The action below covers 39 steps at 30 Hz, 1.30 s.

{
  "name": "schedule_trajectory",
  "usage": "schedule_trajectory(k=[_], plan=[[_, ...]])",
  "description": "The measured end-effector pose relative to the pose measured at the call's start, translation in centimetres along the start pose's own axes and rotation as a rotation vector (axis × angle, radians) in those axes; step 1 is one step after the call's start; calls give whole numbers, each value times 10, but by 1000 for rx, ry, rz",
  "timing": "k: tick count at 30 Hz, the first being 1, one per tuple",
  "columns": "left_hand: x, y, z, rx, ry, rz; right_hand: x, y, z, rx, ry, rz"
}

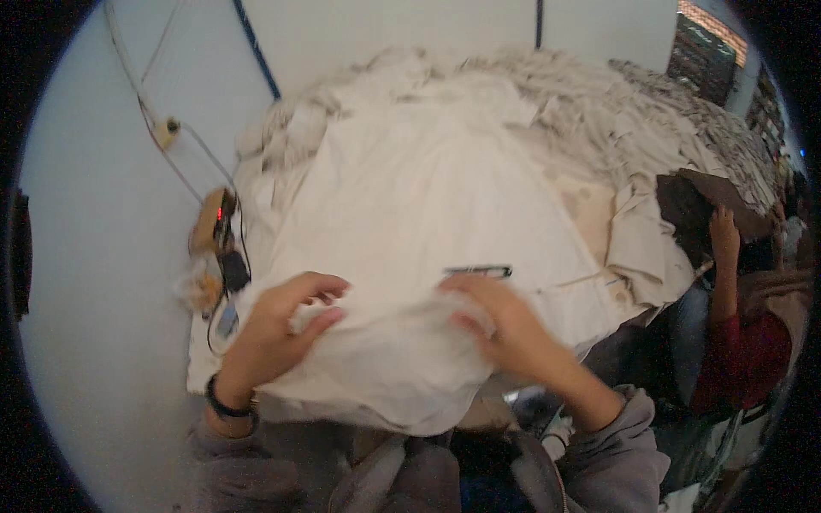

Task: The person uses a small blade to cut and trim a large white fabric on a work table. They repeatedly lift, fold, and reposition the fabric to access different edges, making precise cuts along seams and corners. The person handles the fabric and blade continuously throughout the clip.

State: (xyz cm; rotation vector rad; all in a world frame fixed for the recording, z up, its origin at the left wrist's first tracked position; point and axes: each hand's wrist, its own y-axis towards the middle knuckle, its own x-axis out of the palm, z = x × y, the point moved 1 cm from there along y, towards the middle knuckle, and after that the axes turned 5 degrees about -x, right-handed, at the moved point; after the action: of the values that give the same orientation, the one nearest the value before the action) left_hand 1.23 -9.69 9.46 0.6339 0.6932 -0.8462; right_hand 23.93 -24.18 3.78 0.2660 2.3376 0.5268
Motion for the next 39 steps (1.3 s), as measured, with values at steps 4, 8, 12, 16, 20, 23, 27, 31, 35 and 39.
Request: schedule_trajectory(k=[4, 8, 12, 16, 20, 23, 27, 31, 35, 39], plan=[[65, -14, -24, -70, 59, 46, 11, -12, 47, 121, -320, -33], [104, -22, -60, -152, 516, 46, 28, -22, 70, 5, -536, -14], [116, -32, -75, -200, 447, 45, 16, -23, 81, 101, -423, 119], [115, -31, -72, -192, 478, 43, 8, -15, 92, 84, -555, 147], [112, -27, -67, -206, 484, 23, 11, -14, 107, 138, -571, 124], [112, -25, -67, -215, 475, 12, 11, -21, 114, 190, -599, 192], [114, -27, -67, -207, 468, 20, 0, -32, 123, 379, -192, 541], [104, -37, -67, -262, 576, -6, -25, -47, 141, 535, 268, 693], [86, -51, -77, -439, 666, -22, -39, -64, 159, 437, 445, 780], [77, -61, -81, -432, 590, 60, -40, -63, 152, 466, 551, 921]])
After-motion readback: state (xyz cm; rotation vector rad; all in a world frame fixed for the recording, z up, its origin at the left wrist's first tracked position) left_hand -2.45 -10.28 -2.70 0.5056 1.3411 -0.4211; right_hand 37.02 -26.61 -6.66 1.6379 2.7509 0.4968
